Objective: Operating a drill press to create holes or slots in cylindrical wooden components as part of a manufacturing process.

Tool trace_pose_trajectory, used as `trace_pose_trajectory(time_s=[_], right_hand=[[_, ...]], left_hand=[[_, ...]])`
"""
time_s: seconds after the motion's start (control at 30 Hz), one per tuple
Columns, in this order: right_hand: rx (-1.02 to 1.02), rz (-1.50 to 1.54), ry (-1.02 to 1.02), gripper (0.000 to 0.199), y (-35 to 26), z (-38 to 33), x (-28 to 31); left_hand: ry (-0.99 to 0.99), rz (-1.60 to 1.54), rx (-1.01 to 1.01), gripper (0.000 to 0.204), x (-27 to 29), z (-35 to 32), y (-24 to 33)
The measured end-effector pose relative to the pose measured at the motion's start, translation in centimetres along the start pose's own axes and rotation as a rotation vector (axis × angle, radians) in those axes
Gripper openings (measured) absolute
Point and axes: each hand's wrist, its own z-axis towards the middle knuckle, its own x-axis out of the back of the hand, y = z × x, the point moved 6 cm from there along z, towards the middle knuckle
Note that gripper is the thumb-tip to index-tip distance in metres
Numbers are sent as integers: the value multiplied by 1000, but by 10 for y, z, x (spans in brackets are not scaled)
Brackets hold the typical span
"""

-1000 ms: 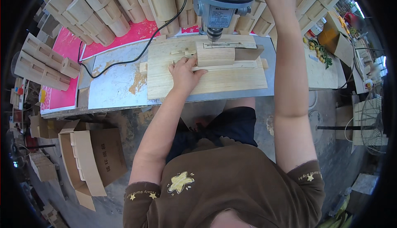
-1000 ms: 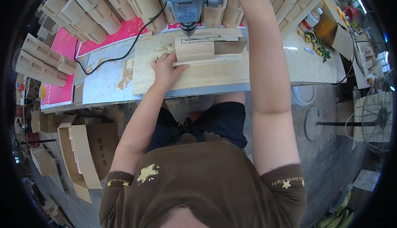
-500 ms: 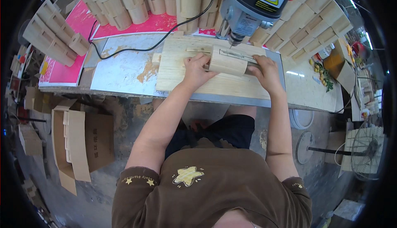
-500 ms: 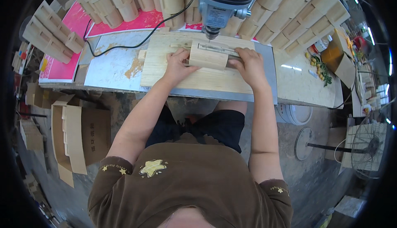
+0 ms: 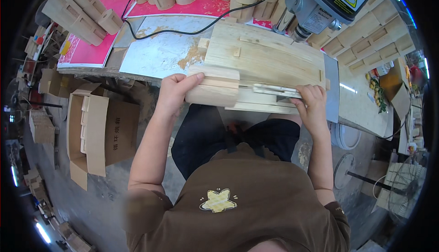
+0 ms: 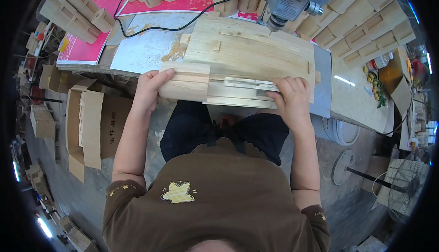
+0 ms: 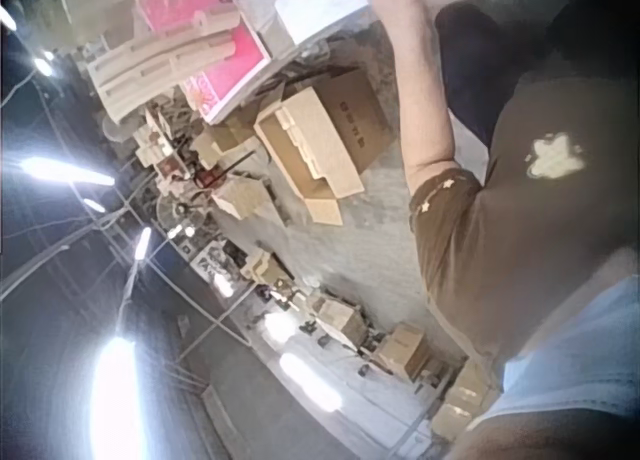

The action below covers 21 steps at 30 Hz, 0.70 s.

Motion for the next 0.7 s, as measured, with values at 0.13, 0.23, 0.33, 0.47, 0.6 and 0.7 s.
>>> trace_pose_trajectory(time_s=[0.13,0.23,0.33,0.47,0.6,0.7], right_hand=[[-24,6,-4,27,-3,1,-4],[-1,13,1,27,0,0,-1],[-5,-17,18,27,4,-2,3],[-22,-3,20,28,7,-1,1],[-44,-40,49,31,16,6,-3],[-61,-98,108,35,27,12,-4]], left_hand=[[-16,-81,17,32,-21,-17,-8],[-34,-35,9,31,-35,-13,-13],[-84,-82,20,30,-49,-6,-21],[-166,-74,4,30,-78,-3,-14],[-358,-29,-37,38,-111,1,-14],[-371,38,-224,51,-135,-5,-1]])
